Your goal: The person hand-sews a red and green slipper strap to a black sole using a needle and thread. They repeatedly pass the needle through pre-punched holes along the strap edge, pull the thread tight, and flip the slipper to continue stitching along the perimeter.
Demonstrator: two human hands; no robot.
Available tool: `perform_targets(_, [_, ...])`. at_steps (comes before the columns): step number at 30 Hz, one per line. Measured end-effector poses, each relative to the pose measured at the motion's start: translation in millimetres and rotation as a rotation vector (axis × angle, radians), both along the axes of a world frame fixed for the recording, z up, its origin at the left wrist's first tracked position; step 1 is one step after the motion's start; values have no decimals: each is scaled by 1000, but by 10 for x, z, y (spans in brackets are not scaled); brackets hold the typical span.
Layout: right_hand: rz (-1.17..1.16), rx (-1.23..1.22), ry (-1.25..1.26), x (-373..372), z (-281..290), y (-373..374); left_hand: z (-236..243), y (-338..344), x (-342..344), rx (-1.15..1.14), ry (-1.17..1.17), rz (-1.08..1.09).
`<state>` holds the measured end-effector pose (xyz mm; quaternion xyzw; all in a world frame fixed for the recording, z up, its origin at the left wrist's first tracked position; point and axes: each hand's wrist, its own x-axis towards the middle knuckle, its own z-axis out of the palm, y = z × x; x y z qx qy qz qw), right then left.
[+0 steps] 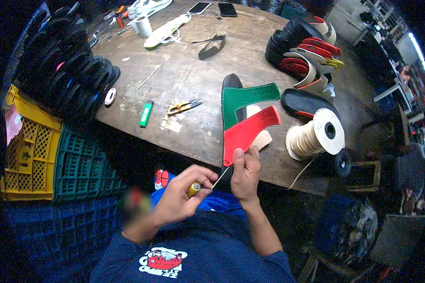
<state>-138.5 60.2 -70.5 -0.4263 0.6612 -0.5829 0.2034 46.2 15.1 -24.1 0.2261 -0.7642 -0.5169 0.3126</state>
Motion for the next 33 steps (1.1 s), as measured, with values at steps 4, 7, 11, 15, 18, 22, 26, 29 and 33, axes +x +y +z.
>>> perform_targets(4, [-68,-21,225,198,12,-45,-65,32,-104,510,220,10])
perform_targets(7, [-80,-60,303,237,2,-55,-98,37,-195,411,207,106])
perform_targets(11, [-86,-95,324,235,-28,-42,-133,39,-275,346,150,274])
perform_targets(15, [-103,-147,336,255,-54,-71,-175,46,-287,484,94,270])
perform_targets(18, [-88,-190,330,255,-41,-91,-219,-6,-291,411,17,255])
perform_targets(22, [33,-71,291,175,31,-49,-292,-148,-344,-40,139,236])
perform_targets(26, [186,73,73,-19,71,-100,-191,-39,-199,1125,539,92])
perform_targets(29, [321,49,-77,-119,55,-135,41,-147,75,1758,800,-310])
perform_targets(33, [377,81,-110,-169,28,-130,404,-626,414,1031,1207,-184])
